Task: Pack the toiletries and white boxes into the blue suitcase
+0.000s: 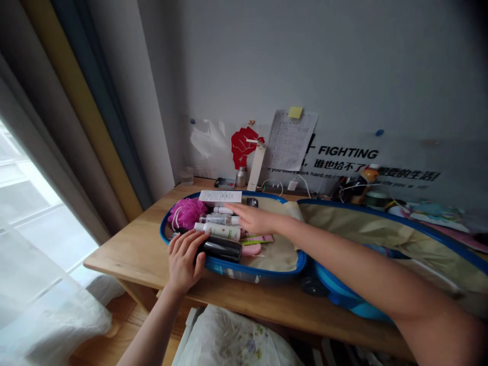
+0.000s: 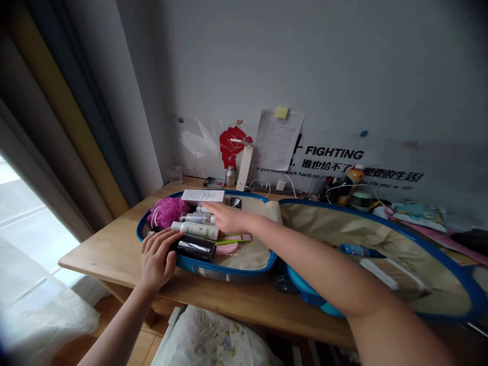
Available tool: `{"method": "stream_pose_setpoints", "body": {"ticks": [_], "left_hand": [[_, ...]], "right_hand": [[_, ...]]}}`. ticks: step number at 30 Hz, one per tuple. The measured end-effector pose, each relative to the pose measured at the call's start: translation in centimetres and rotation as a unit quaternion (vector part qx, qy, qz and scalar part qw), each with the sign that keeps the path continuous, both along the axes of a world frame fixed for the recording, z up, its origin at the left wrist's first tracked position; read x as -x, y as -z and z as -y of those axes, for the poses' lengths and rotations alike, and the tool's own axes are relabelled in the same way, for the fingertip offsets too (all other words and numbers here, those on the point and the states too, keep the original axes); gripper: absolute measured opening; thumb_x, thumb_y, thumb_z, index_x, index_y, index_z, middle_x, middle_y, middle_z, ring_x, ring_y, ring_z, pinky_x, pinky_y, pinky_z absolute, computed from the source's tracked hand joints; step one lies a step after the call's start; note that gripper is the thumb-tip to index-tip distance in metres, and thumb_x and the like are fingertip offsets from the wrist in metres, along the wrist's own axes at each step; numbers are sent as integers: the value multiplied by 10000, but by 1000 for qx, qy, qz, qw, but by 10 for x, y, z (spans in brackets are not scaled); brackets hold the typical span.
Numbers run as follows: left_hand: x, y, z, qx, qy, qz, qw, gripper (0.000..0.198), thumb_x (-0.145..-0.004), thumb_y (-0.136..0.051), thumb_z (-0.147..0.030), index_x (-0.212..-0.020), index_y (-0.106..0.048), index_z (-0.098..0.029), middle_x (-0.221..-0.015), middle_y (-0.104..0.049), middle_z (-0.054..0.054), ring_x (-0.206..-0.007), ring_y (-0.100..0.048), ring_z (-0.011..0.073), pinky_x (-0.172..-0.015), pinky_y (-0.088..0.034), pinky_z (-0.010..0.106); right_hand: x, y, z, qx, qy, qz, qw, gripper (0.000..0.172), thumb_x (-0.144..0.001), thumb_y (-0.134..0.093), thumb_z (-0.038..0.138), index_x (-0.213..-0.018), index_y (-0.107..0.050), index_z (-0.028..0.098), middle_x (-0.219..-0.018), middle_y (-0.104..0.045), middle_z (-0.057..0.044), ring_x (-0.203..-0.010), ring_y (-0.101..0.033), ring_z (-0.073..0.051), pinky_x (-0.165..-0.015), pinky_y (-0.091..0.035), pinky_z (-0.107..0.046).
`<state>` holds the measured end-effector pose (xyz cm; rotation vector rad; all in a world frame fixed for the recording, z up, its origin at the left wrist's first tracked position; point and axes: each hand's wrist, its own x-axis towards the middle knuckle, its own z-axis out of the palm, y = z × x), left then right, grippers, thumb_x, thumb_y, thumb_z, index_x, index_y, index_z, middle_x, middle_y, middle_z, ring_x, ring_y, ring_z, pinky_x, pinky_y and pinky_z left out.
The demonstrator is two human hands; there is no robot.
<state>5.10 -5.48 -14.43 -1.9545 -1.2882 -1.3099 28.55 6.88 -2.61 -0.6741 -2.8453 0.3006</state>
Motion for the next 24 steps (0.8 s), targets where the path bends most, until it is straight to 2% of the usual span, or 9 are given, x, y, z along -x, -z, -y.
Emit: {"method": "stream_pose_setpoints", "body": {"ticks": [3,5,8,11,13,15,18,21,24], "left_hand": [[1,1,-1,1,2,2,1000,382,-995,-389,-340,-1243,-658,-232,-1173,-729,94,-1156,-633,260,-1084,-335,418],[2,2,-1,1,4,5,1000,387,-992,-393,-346,-1252,-659,-239,-1172,-730,90,-1158,-633,259,-1086,-336,415],[2,1,-2,-4,7,2,1000,381,-993,-396,-338,-1254,-655,-239,-1163,-732,90,-1151,-636,258,-1083,-336,414],[1,0,-2,-12,8,-4,1000,369,-997,-395,-331,-1248,-648,-234,-1152,-732,95,-1143,-637,261,-1075,-337,420],[1,1,-2,-12,9,-2,1000,371,-997,-397,-338,-1253,-646,-236,-1153,-731,96,-1145,-635,265,-1072,-338,422],[2,2,-2,-8,9,0,1000,378,-995,-399,-347,-1260,-647,-243,-1156,-730,94,-1147,-635,267,-1072,-339,423],[3,3,-2,-7,3,-2,1000,384,-997,-392,-356,-1258,-650,-243,-1158,-729,94,-1145,-636,266,-1074,-340,423],[2,2,-2,-9,1,-5,1000,388,-1003,-380,-359,-1254,-650,-239,-1155,-729,96,-1140,-637,264,-1071,-341,423],[1,0,-2,-17,6,-3,1000,381,-1009,-378,-360,-1247,-651,-242,-1142,-733,91,-1126,-639,260,-1055,-352,423]], "right_hand": [[-47,-40,-10,-43,73,-99,991,564,-948,-399,283,-1507,-442,222,-1527,-503,-105,-1414,-474,-229,-1197,-372,-482],[-89,-62,-18,-58,158,-145,975,499,-937,-416,336,-1403,-557,225,-1377,-630,-100,-1264,-601,-232,-1113,-456,-469],[-157,-72,-25,-41,289,-110,950,445,-916,-447,420,-1260,-658,231,-1146,-732,-83,-1031,-693,-218,-948,-540,-397],[-213,-54,-24,15,371,28,928,453,-908,-420,422,-1225,-679,228,-911,-758,-57,-843,-708,-199,-798,-551,-337],[-238,-34,-21,42,388,86,917,386,-870,-467,389,-1102,-730,227,-790,-746,-44,-732,-696,-198,-718,-543,-324],[-254,-14,-15,57,391,115,911,263,-812,-551,339,-934,-759,236,-757,-740,-45,-683,-685,-203,-687,-537,-331],[-265,11,-8,68,397,149,903,139,-757,-629,234,-806,-759,235,-817,-750,-86,-724,-695,-222,-710,-530,-350],[-266,28,-7,74,394,169,901,185,-721,-656,152,-848,-768,228,-895,-755,-116,-795,-708,-232,-741,-521,-349],[-262,40,-10,75,379,181,904,227,-660,-705,160,-870,-762,224,-906,-750,-101,-824,-711,-247,-748,-532,-355]]}}
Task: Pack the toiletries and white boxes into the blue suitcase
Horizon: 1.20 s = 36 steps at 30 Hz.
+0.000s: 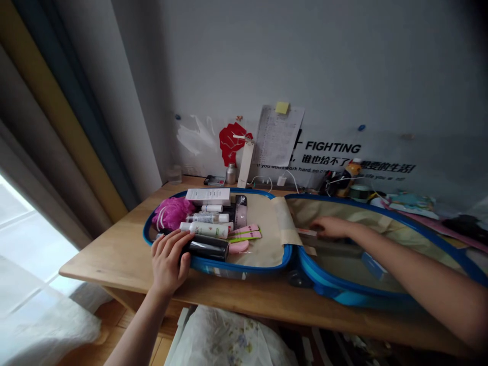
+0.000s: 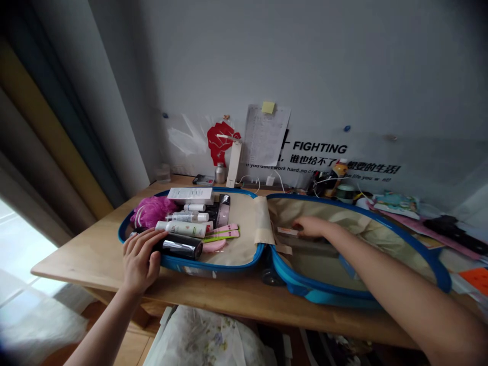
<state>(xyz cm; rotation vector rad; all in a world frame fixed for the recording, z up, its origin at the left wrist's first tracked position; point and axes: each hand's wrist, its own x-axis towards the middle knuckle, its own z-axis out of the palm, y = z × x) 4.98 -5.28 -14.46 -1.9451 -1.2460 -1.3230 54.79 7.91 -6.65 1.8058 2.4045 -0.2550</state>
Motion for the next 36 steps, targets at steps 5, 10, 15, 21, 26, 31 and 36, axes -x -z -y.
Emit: {"method": "stream_pose_setpoints", "body": {"ticks": [5,10,15,21,26,31,36], "left_hand": [[0,0,0,3,-2,-9,1000,378,-1014,-373,-356,-1241,-647,-229,-1145,-730,99,-1134,-635,265,-1062,-344,436],[1,1,0,7,-1,-5,1000,374,-1008,-379,-340,-1238,-650,-225,-1158,-730,102,-1144,-634,264,-1066,-344,433],[1,1,0,3,1,-5,1000,371,-1006,-392,-342,-1242,-654,-225,-1151,-733,98,-1139,-637,260,-1074,-343,424],[1,0,0,8,-1,0,1000,382,-1000,-391,-344,-1236,-664,-221,-1162,-733,96,-1146,-638,257,-1082,-338,410],[-1,-4,1,-1,-4,-9,1000,363,-1004,-379,-315,-1208,-660,-210,-1141,-738,96,-1133,-641,249,-1066,-345,404],[-2,-5,2,-2,-6,-11,1000,361,-1007,-369,-308,-1200,-654,-201,-1134,-738,100,-1129,-636,252,-1060,-341,412],[-2,-4,2,5,-6,-5,1000,363,-1005,-374,-307,-1209,-655,-202,-1155,-735,97,-1143,-632,251,-1064,-337,412]], "right_hand": [[9,12,-3,-16,-26,10,999,151,-657,-732,261,-800,-723,217,-815,-726,-81,-759,-695,-252,-691,-517,-352],[5,-7,-3,-60,-23,9,998,101,-759,-670,268,-817,-715,200,-847,-734,-134,-745,-688,-226,-652,-472,-314],[7,-55,-12,-124,-3,3,992,303,-838,-561,311,-1101,-683,222,-963,-747,-91,-809,-693,-229,-647,-462,-295],[85,-89,-13,-208,-131,49,968,365,-903,-473,308,-1220,-644,254,-1167,-711,-73,-946,-672,-209,-682,-441,-276],[164,-82,-17,-188,-208,89,956,331,-919,-486,247,-1199,-660,267,-1193,-698,-70,-1032,-663,-218,-785,-440,-301],[210,-68,-22,-146,-232,99,956,315,-905,-518,202,-1175,-675,239,-1201,-685,-108,-1095,-649,-249,-844,-431,-331],[227,-64,-29,-76,-222,57,970,305,-837,-580,177,-1115,-694,226,-1173,-711,-82,-1017,-668,-215,-779,-441,-277]]}}
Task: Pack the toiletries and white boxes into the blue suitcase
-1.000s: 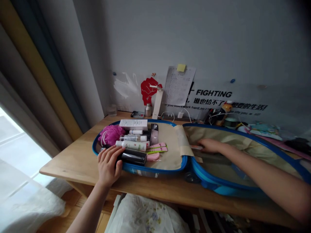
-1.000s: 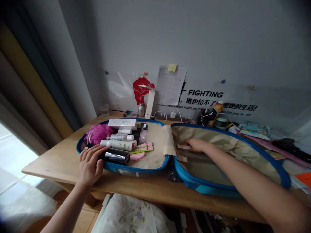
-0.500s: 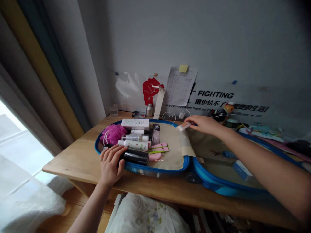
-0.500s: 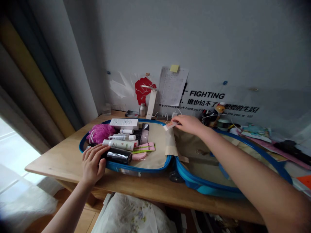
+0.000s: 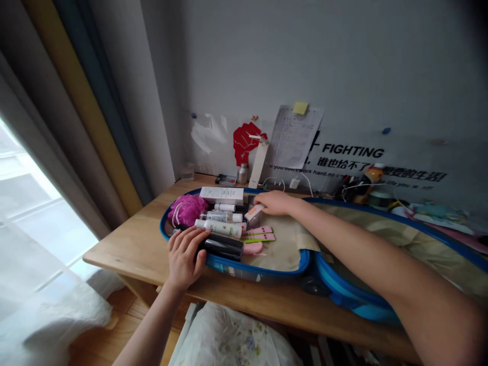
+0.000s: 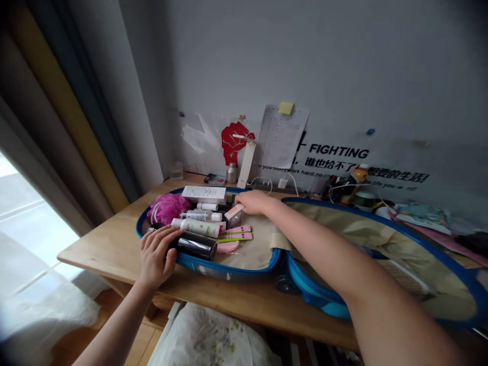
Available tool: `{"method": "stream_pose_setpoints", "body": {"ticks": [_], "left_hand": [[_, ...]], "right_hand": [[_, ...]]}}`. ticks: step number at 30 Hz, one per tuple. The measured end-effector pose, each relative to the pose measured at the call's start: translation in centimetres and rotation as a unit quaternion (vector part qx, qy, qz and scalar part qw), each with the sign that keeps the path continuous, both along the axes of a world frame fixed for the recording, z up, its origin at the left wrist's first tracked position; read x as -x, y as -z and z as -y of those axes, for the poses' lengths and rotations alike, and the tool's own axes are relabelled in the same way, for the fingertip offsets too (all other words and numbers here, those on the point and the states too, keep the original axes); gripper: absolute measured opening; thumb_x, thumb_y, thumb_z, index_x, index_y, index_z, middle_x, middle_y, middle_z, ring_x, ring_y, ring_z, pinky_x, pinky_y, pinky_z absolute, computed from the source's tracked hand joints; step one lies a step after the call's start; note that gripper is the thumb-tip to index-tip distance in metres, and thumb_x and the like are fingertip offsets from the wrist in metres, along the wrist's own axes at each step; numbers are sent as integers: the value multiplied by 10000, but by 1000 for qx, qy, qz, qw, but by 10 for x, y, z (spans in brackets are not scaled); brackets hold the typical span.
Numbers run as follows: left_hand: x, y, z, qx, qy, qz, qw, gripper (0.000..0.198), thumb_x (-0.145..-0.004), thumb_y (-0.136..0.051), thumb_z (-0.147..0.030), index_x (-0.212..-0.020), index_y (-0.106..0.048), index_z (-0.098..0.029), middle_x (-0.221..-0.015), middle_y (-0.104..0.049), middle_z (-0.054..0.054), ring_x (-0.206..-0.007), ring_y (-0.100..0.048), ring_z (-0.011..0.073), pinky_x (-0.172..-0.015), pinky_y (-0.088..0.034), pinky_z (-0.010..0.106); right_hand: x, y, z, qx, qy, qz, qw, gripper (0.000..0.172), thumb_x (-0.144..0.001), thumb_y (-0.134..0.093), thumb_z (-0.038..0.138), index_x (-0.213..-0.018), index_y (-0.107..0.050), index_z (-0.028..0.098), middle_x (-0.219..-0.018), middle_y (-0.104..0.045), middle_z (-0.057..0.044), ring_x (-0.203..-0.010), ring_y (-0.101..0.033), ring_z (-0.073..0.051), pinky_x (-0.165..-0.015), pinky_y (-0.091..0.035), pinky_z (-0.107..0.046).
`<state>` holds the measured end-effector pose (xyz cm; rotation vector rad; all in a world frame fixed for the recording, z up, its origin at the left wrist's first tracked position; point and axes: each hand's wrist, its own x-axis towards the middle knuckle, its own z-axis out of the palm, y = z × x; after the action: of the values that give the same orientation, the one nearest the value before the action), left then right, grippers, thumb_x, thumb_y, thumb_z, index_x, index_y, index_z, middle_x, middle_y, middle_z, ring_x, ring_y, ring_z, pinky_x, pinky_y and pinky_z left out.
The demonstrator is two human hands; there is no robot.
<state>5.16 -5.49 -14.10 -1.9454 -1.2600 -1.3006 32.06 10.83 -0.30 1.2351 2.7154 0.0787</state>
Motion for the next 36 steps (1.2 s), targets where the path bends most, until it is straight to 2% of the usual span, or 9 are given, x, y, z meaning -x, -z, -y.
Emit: {"method": "stream_pose_setpoints", "body": {"ticks": [4,8,14,17,20,25,29,32,36], "left_hand": [[0,0,0,0,1,2,1000,364,-1008,-373,-309,-1204,-659,-201,-1150,-737,95,-1148,-631,251,-1072,-336,414],[0,-1,0,-1,2,3,1000,369,-1011,-370,-316,-1207,-662,-206,-1145,-738,92,-1136,-636,248,-1067,-341,413],[0,0,0,6,3,6,1000,367,-998,-385,-313,-1218,-662,-213,-1158,-736,90,-1149,-632,251,-1071,-341,417],[0,1,0,3,4,1,1000,361,-1000,-383,-310,-1213,-657,-211,-1153,-736,91,-1144,-632,250,-1069,-341,416],[0,0,0,1,6,-4,1000,362,-1004,-377,-307,-1221,-649,-207,-1151,-735,94,-1137,-633,250,-1073,-335,419],[1,2,0,7,3,3,1000,372,-1007,-373,-324,-1219,-657,-210,-1160,-732,92,-1149,-629,250,-1079,-332,417],[0,3,0,9,3,9,1000,385,-1008,-375,-340,-1225,-665,-211,-1161,-731,92,-1158,-626,251,-1088,-329,413],[0,3,-1,8,1,8,1000,388,-1004,-373,-338,-1235,-663,-223,-1158,-733,88,-1155,-631,250,-1089,-330,411],[0,4,0,15,1,10,1000,381,-995,-385,-332,-1239,-658,-227,-1169,-731,91,-1160,-630,257,-1087,-329,417]], "right_hand": [[-1,-4,-13,77,32,-54,995,358,-816,-605,211,-1161,-698,219,-1082,-745,-47,-903,-675,-173,-748,-468,-240],[-3,-4,-23,142,68,-106,982,377,-879,-585,335,-1213,-679,188,-1022,-749,-43,-836,-674,-142,-749,-495,-230],[8,14,-26,196,140,-118,963,488,-906,-536,617,-867,-713,163,-804,-731,-56,-631,-640,-123,-627,-488,-237],[19,23,-24,196,162,-96,962,502,-929,-516,606,-776,-698,164,-703,-706,-53,-576,-619,-123,-584,-471,-240],[28,29,-21,176,167,-78,967,442,-937,-548,559,-820,-717,167,-693,-705,-51,-608,-629,-128,-618,-487,-246],[36,35,-14,120,160,-73,977,367,-947,-603,473,-1135,-666,165,-1040,-719,-63,-899,-677,-158,-868,-557,-363],[38,38,-8,87,157,-78,981,372,-947,-617,438,-1210,-631,176,-1237,-655,-85,-1095,-641,-203,-972,-539,-436],[37,37,-8,81,158,-85,980,366,-943,-621,449,-1180,-647,171,-1197,-677,-80,-1059,-655,-193,-955,-544,-425],[22,22,-13,71,170,-117,976,318,-924,-628,454,-1091,-703,195,-973,-755,-50,-849,-702,-157,-811,-538,-288]]}}
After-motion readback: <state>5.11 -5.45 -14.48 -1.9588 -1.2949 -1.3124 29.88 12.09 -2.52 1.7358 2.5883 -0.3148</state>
